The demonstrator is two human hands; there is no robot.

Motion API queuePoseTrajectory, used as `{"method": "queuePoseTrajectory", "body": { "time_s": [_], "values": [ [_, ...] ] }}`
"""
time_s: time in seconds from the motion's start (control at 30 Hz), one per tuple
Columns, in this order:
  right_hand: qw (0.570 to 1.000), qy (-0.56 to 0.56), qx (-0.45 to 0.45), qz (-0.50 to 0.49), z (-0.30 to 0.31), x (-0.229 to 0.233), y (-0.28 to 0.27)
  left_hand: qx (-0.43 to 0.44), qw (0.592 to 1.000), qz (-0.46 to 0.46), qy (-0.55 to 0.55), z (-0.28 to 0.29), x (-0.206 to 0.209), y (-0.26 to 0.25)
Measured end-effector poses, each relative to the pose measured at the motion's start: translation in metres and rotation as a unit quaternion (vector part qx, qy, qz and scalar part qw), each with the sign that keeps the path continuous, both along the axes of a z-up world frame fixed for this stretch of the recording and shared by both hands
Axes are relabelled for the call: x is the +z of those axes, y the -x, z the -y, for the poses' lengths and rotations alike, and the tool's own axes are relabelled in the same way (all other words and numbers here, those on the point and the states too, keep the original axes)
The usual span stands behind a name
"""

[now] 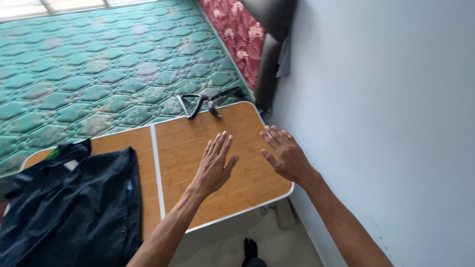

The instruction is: The person places a black long-sleeved shirt onto a white hanger and hangs it in a wooden wardrobe. The person then lays a dark blue uniform shirt on a table, places a black hanger inside it, and buttons the shirt from the bottom up to the collar.

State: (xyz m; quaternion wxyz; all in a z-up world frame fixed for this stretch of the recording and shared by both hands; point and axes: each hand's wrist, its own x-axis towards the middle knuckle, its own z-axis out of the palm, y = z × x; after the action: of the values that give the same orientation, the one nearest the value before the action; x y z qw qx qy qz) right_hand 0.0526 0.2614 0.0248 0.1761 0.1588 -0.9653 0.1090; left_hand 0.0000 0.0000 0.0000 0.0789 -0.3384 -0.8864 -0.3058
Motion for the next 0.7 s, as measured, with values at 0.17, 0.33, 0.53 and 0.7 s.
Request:
{"method": "queuePoseTrajectory", "body": {
  "time_s": [0.17, 0.33, 0.53, 0.7],
  "values": [
    [0.996, 0.019, 0.087, 0.018, 0.046, -0.012, 0.061, 0.087, 0.996, 0.005, 0.003, 0.051, -0.019, 0.014],
    [0.988, 0.038, 0.151, 0.014, 0.073, -0.019, 0.113, 0.168, 0.986, 0.011, 0.014, 0.085, -0.033, 0.035],
    [0.979, 0.037, 0.199, 0.021, 0.090, -0.041, 0.172, 0.234, 0.972, 0.029, 0.011, 0.109, -0.059, 0.053],
    [0.970, 0.037, 0.237, 0.045, 0.120, -0.051, 0.208, 0.289, 0.955, 0.068, 0.006, 0.134, -0.073, 0.057]
  ]
}}
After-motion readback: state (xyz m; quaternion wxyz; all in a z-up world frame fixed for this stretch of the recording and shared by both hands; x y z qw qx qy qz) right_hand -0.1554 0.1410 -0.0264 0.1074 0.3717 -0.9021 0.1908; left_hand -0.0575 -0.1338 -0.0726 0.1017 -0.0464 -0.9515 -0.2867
